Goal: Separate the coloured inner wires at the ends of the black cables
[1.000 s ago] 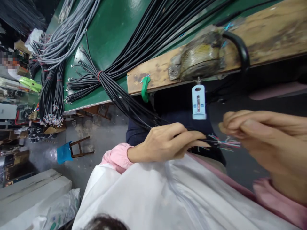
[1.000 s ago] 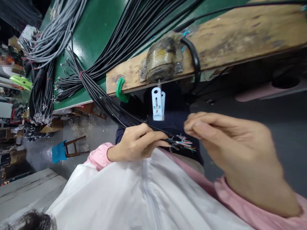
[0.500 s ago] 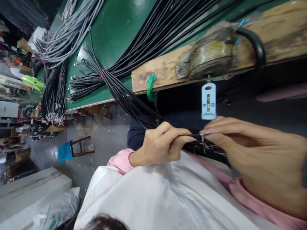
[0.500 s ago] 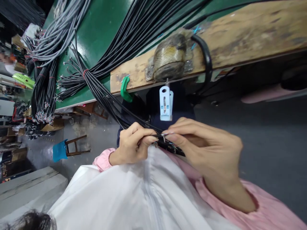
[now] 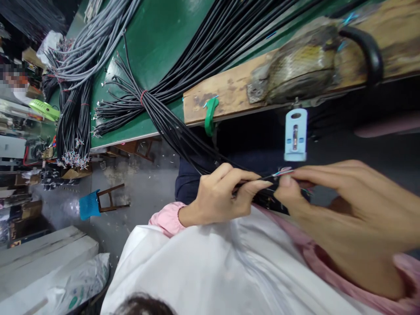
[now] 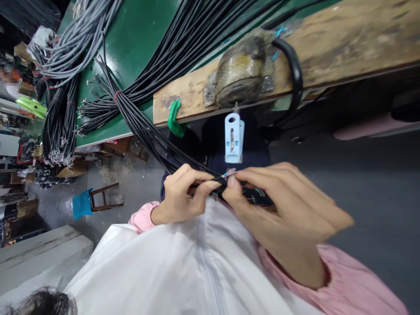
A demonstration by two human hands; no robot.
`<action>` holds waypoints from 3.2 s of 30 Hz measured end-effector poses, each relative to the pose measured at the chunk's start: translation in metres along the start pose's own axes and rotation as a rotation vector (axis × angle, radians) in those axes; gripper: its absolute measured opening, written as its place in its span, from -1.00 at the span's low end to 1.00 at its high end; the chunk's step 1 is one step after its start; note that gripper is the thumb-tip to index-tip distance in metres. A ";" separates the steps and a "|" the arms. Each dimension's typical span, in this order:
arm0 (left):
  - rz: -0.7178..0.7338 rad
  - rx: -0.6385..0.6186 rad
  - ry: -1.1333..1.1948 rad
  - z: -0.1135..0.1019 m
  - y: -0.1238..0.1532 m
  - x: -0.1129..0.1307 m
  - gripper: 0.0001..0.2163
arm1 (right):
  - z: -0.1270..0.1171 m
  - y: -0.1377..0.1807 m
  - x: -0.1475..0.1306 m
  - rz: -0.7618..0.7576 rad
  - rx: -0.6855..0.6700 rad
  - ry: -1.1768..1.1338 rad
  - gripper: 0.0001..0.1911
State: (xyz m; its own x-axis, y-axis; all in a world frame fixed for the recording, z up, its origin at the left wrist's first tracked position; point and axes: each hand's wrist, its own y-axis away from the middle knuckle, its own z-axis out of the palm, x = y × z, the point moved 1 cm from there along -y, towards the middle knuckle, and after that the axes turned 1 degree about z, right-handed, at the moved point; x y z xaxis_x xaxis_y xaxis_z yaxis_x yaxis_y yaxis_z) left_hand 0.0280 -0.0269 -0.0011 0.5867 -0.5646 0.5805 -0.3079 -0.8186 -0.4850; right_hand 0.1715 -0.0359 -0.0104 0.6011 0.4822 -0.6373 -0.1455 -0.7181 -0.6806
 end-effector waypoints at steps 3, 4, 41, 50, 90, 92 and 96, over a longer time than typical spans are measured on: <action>0.005 -0.040 0.064 -0.004 -0.003 0.000 -0.60 | 0.003 -0.003 0.000 -0.013 -0.014 -0.029 -0.83; 0.001 -0.043 0.095 -0.006 -0.003 0.000 -0.62 | 0.004 -0.004 0.000 -0.003 -0.026 -0.062 -0.83; -0.169 -0.324 0.545 -0.013 -0.004 -0.016 -0.48 | 0.001 -0.007 0.006 0.263 -0.301 -0.523 -0.86; -0.270 -0.434 0.770 -0.016 -0.006 -0.023 -0.48 | 0.010 0.001 0.005 0.323 -0.261 -0.634 -0.82; 0.116 -0.598 0.366 -0.007 0.028 -0.043 -0.57 | -0.007 -0.009 -0.008 0.016 -0.350 -0.285 -0.85; 0.140 -0.557 0.383 -0.007 0.027 -0.044 -0.57 | -0.004 -0.009 -0.007 0.115 -0.348 -0.390 -0.87; 0.243 -0.422 0.497 -0.010 0.020 -0.037 -0.61 | -0.003 -0.009 -0.005 0.408 -0.440 -0.598 -0.68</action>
State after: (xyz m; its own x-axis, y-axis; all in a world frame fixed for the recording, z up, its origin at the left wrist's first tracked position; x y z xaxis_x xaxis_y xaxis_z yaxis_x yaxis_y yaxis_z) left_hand -0.0078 -0.0232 -0.0256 0.0832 -0.6359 0.7672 -0.7108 -0.5775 -0.4016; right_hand 0.1726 -0.0332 -0.0002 0.0333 0.2381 -0.9707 0.1330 -0.9636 -0.2318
